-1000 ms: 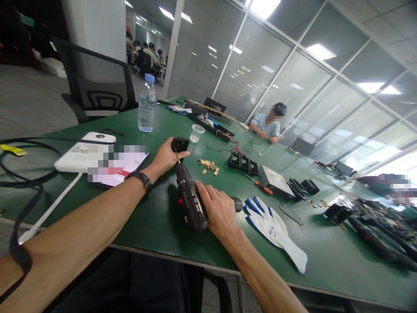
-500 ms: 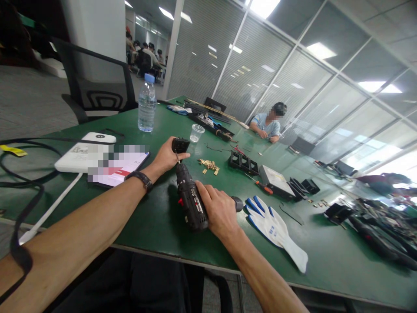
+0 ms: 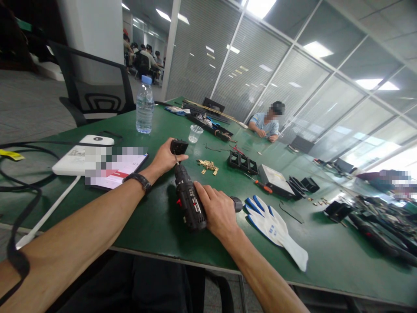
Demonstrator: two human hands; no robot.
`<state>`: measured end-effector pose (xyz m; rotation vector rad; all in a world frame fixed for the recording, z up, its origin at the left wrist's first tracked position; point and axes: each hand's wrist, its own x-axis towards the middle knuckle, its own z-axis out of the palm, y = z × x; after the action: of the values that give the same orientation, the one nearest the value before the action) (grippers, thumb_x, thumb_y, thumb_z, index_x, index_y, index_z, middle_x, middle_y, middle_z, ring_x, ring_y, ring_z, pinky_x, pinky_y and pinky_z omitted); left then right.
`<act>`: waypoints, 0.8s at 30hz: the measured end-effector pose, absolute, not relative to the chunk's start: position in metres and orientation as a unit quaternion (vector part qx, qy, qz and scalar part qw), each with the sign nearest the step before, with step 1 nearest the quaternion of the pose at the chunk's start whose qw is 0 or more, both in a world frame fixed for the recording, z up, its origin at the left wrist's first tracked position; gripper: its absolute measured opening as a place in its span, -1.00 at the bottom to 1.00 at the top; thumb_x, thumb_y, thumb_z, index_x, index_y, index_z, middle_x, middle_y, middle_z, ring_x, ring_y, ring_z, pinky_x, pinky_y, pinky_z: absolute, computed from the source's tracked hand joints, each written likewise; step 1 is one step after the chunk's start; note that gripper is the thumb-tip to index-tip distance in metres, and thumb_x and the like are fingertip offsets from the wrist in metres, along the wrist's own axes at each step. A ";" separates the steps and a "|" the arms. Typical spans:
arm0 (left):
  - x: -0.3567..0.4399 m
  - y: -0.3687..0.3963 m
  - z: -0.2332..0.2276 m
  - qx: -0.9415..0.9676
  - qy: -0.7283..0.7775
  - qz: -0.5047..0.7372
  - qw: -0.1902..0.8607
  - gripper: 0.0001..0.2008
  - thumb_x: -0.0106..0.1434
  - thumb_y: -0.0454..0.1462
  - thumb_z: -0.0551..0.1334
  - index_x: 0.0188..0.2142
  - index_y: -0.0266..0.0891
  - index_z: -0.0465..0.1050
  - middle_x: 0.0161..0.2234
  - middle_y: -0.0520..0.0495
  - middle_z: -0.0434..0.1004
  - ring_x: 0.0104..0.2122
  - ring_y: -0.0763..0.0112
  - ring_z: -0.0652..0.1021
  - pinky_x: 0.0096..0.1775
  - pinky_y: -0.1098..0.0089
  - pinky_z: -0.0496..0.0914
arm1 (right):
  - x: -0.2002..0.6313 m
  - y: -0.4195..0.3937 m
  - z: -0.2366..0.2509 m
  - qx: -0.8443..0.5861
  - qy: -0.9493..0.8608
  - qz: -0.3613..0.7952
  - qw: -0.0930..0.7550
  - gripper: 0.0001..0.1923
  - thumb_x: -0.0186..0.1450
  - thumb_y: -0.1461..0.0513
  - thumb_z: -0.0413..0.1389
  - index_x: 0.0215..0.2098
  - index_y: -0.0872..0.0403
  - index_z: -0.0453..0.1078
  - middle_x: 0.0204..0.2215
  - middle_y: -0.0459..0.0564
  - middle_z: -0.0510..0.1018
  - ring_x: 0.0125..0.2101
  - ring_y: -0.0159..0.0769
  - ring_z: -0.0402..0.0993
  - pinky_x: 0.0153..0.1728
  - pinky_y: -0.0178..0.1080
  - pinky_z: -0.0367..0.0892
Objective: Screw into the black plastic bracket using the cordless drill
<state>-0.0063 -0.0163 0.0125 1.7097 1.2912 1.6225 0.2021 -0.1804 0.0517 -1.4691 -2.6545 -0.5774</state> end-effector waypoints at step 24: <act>-0.007 -0.019 0.014 0.623 0.474 0.582 0.220 -0.48 -0.07 -0.03 0.41 -0.21 -0.22 0.33 -0.31 0.03 0.44 -0.33 0.36 0.43 -0.25 0.36 0.30 | 0.204 -0.179 0.051 -0.459 -0.868 -0.185 0.034 -0.40 0.36 0.27 -0.01 0.33 0.05 -0.02 -0.01 0.07 0.45 -0.22 -0.21 0.39 -0.25 -0.19 0.21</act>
<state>-0.0072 -0.0186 0.0139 1.7236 1.3098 1.6106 0.2038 -0.1792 0.0511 -1.4102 -2.6706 -0.5701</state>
